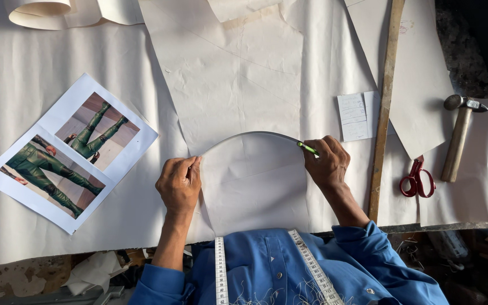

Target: The person uses a flexible curve ruler and a pencil to draw curved lines on a large sheet of white paper, referencing a printed photo of green pants. They then use a straight metal ruler to draw straight lines and make adjustments to the pattern layout.

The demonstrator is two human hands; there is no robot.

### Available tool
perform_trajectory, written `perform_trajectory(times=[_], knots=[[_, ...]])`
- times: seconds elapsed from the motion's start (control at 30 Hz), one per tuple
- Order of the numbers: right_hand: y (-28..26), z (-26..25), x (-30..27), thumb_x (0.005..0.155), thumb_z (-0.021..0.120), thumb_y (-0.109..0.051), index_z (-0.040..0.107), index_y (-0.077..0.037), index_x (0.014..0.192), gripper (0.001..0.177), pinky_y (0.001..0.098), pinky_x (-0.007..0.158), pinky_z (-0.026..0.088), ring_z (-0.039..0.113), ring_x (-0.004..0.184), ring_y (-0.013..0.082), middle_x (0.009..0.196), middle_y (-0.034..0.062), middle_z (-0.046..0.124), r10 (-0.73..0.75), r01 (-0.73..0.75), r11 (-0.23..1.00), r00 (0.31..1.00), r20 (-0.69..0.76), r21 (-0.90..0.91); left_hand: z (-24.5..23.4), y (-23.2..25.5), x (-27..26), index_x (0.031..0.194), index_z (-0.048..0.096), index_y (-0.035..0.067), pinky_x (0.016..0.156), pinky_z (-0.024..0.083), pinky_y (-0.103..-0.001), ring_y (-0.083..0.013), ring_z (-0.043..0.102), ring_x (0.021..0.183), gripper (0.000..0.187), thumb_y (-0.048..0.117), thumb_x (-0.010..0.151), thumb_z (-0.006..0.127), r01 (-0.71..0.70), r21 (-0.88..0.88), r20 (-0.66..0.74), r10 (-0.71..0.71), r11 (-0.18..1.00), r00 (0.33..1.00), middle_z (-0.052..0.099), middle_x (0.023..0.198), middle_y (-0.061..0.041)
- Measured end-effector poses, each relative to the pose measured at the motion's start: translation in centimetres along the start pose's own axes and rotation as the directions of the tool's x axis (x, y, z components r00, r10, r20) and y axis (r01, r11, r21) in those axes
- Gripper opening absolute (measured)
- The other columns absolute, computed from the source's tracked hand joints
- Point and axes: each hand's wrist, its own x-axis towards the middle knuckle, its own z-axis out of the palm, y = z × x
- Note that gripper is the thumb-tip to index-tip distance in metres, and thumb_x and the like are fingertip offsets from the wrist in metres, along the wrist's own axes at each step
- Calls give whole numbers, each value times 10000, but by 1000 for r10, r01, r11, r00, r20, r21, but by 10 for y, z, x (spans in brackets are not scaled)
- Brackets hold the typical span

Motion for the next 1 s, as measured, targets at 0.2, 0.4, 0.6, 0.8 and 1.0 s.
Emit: perform_trajectory(times=[0.2,0.4,0.6,0.8,1.0], knots=[[0,1,-3,802,854,-37,730,-100,856,150,300,509,438,570,615,129,704,-1,604,-24,24,1000,1000,-20,8,3,-3,3,950,738,55,582,540,-304,-191,681,709,135,101,881,844,2,0,18,-2,1000,1000,684,866,-62],[-2,-2,4,796,885,-52,746,-87,839,149,301,519,457,587,621,137,694,12,618,-37,38,999,999,-25,31,3,-2,0,937,733,62,598,552,-297,-185,690,730,136,113,889,850,2,6,22,-2,1000,1000,693,876,-49],[2,-1,5,821,897,-105,781,-93,854,121,286,509,462,583,605,108,693,-3,650,-66,66,997,998,5,42,5,-6,-5,946,741,56,588,553,-284,-169,682,725,118,82,895,845,11,-3,35,-11,1000,999,690,875,-50],[9,0,9,828,889,-104,780,-92,859,114,286,502,459,586,604,108,693,4,649,-64,63,997,998,28,41,8,-5,-8,940,740,53,589,554,-286,-171,680,721,113,72,893,841,15,-14,33,-15,1000,999,692,867,-48],[3,-1,12,849,857,-50,775,-99,885,102,285,542,494,626,647,124,742,15,677,-93,92,994,996,3,65,7,-7,-6,945,734,49,600,568,-298,-197,695,733,131,94,885,842,21,-30,9,-21,999,1000,685,878,-63]])
